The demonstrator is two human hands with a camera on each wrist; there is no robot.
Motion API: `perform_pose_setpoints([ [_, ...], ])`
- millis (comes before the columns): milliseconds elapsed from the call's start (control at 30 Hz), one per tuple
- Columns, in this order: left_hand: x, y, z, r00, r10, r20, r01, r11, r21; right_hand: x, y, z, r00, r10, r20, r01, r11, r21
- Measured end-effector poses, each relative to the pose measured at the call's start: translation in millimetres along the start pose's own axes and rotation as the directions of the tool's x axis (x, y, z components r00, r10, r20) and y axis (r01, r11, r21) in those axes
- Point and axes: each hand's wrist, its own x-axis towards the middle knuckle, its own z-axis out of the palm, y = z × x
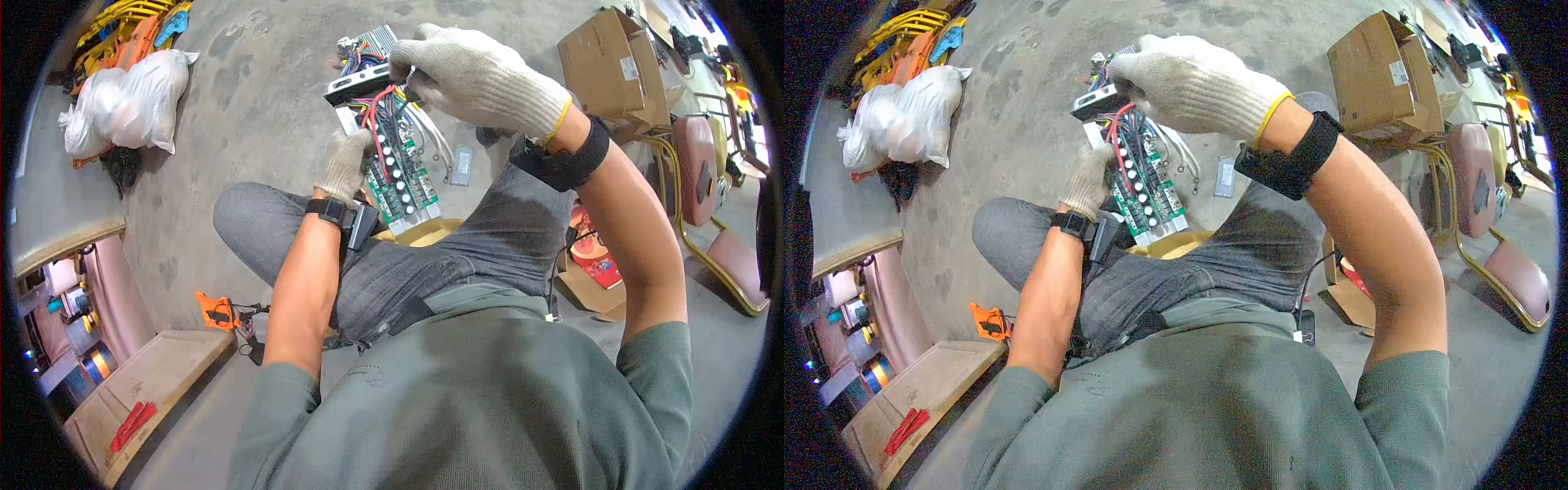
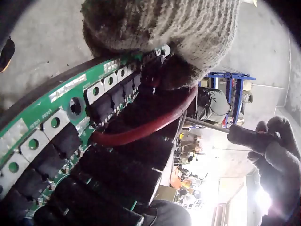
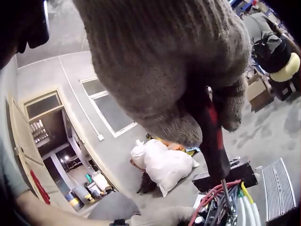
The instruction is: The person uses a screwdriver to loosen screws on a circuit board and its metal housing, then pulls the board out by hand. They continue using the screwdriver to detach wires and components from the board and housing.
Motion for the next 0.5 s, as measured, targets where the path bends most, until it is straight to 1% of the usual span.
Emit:
perform_pose_setpoints([
  [33, -2, 2, -1, 0.999, -0.040, -0.031, 0.041, 0.998, 0.052, -1, 0, -2, 0.995, -0.079, -0.058, 0.081, 0.996, 0.031],
  [67, -1, 1, -1, 1.000, -0.015, -0.025, 0.017, 0.998, 0.064, -3, -2, -5, 0.999, -0.031, -0.012, 0.032, 0.997, 0.075],
  [100, -4, 6, 2, 1.000, -0.013, -0.022, 0.014, 0.998, 0.068, -5, -6, -4, 0.999, -0.029, -0.016, 0.030, 0.997, 0.073],
  [167, -12, 15, 8, 1.000, 0.021, -0.022, -0.020, 0.997, 0.077, -5, -12, -3, 0.991, 0.130, -0.041, -0.129, 0.991, 0.027],
  [200, -12, 14, 7, 1.000, 0.022, -0.019, -0.021, 0.997, 0.080, -1, -15, -6, 0.990, 0.133, -0.045, -0.132, 0.991, 0.027],
  [233, -11, 14, 6, 1.000, 0.013, -0.014, -0.012, 0.996, 0.086, 3, -18, -13, 0.976, 0.207, 0.064, -0.208, 0.978, 0.019],
  [267, -11, 13, 5, 1.000, 0.003, -0.007, -0.002, 0.996, 0.093, 5, -19, -17, 0.944, 0.281, 0.171, -0.285, 0.958, 0.003],
  [300, -12, 13, 8, 1.000, 0.000, 0.000, 0.000, 0.995, 0.100, 3, -14, -13, 0.943, 0.289, 0.167, -0.294, 0.956, 0.005],
  [333, -14, 13, 12, 1.000, 0.017, -0.023, -0.016, 0.999, 0.044, 1, -6, -5, 0.984, 0.158, 0.078, -0.158, 0.987, 0.003],
  [367, -14, 12, 15, 0.998, 0.033, -0.048, -0.033, 0.999, -0.012, -2, 0, 2, 1.000, 0.019, -0.009, -0.019, 1.000, -0.013],
  [400, -10, 12, 8, 1.000, 0.006, -0.013, -0.005, 0.996, 0.087, -4, 1, 3, 1.000, 0.025, -0.010, -0.025, 1.000, -0.014],
  [433, -7, 7, 5, 1.000, 0.004, -0.010, -0.003, 0.996, 0.090, -5, 1, 4, 0.998, -0.005, -0.066, 0.007, 0.999, 0.032],
  [467, -5, 2, 2, 1.000, -0.021, -0.016, 0.021, 0.999, 0.024, -5, 0, 5, 0.992, -0.034, -0.124, 0.044, 0.996, 0.075],
  [500, -8, 4, 4, 0.999, -0.044, -0.021, 0.043, 0.998, -0.041, -5, -4, 4, 0.991, -0.032, -0.126, 0.042, 0.996, 0.073],
])
